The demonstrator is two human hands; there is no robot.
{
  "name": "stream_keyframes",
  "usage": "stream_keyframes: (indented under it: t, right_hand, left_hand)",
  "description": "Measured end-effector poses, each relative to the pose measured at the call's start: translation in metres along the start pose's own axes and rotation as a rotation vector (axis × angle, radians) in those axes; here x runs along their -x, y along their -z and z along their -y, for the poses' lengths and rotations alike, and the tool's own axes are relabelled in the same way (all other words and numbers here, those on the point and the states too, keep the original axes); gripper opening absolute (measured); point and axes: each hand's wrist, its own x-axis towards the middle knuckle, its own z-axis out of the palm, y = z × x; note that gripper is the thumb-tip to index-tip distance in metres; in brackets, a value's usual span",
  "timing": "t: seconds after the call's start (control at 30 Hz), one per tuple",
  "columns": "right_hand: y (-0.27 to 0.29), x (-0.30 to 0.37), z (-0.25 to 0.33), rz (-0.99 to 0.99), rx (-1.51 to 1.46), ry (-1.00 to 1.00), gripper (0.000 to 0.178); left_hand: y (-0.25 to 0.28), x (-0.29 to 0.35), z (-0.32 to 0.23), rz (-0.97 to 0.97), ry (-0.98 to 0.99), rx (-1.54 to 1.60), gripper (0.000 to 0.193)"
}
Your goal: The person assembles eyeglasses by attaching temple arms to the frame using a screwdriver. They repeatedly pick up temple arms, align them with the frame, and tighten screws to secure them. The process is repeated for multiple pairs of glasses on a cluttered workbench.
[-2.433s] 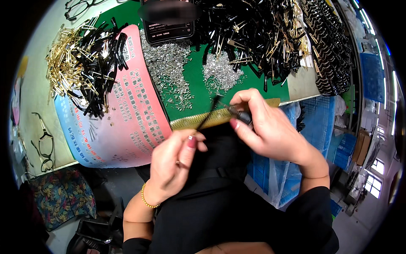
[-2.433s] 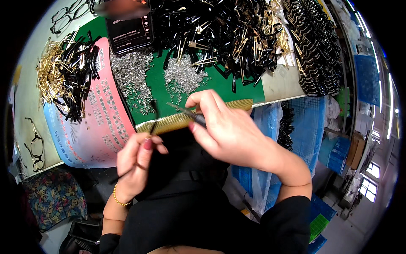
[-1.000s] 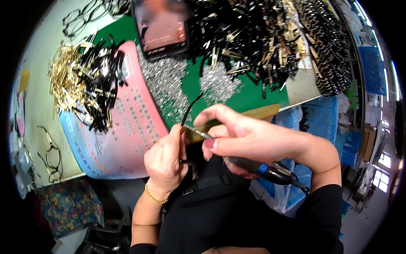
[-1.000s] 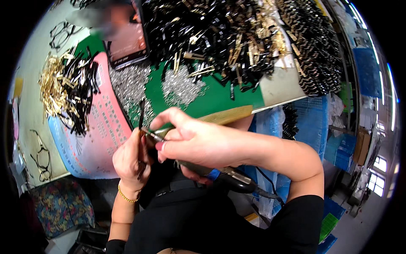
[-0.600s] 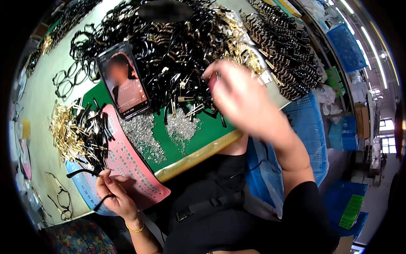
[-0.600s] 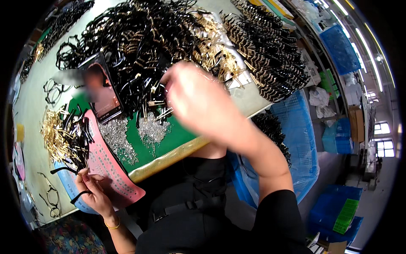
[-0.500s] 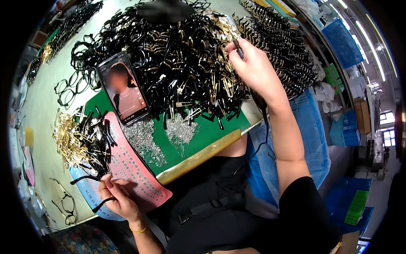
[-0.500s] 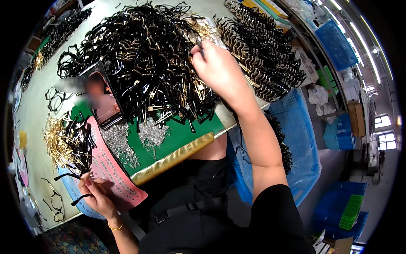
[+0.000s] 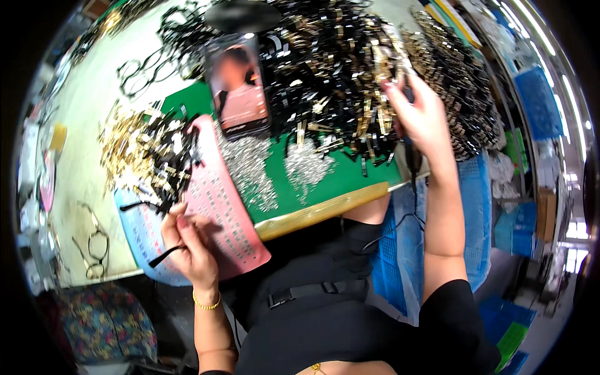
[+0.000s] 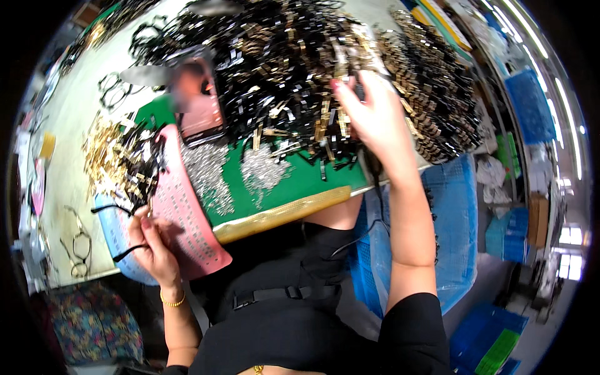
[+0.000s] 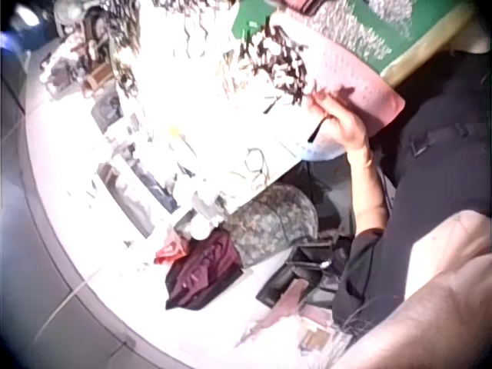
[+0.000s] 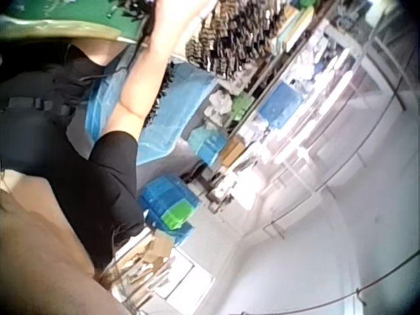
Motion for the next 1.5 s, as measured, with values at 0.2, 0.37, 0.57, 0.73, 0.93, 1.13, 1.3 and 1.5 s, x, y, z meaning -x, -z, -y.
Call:
stream_keyframes:
  t: [0.2, 0.37, 0.57, 0.73, 0.93, 1.13, 1.3, 1.5]
  right_hand:
    - [-0.010, 0.028, 0.032, -0.071, -0.377, 0.009, 0.020]
    - [-0.038, 0.090, 0.087, 0.566, -0.714, -0.270, 0.017]
    - [-0.074, 0.128, 0.074, 1.139, -0.167, 0.085, 0.033]
    - [-0.059, 0.120, 0.065, 0.704, 0.427, 0.468, 0.030]
    - [-0.063, 0.117, 0.065, 0.784, 0.520, 0.438, 0.050]
    - [-0.067, 0.114, 0.063, 0.776, 0.504, 0.492, 0.053]
    - [-0.069, 0.116, 0.062, 0.746, 0.504, 0.486, 0.057]
    - [-0.071, 0.115, 0.073, 0.781, 0.573, 0.517, 0.062]
  left_hand:
    - [0.006, 0.001, -0.006, -0.016, 0.059, 0.096, 0.029]
    - [0.002, 0.006, -0.013, -0.139, -0.104, 0.110, 0.028]
    - [-0.016, 0.011, -0.017, 0.144, -0.013, -0.211, 0.026]
    - [-0.018, 0.000, -0.016, 0.334, 0.016, -0.200, 0.017]
    - [-0.014, -0.024, -0.029, 0.672, -0.195, -0.423, 0.009]
    - [-0.017, -0.019, -0.027, 0.548, -0.073, -0.301, 0.010]
    - [-0.015, -0.014, -0.019, 0.063, -0.052, -0.035, 0.020]
    - [-0.012, -0.042, -0.022, 0.097, 0.282, 0.114, 0.018]
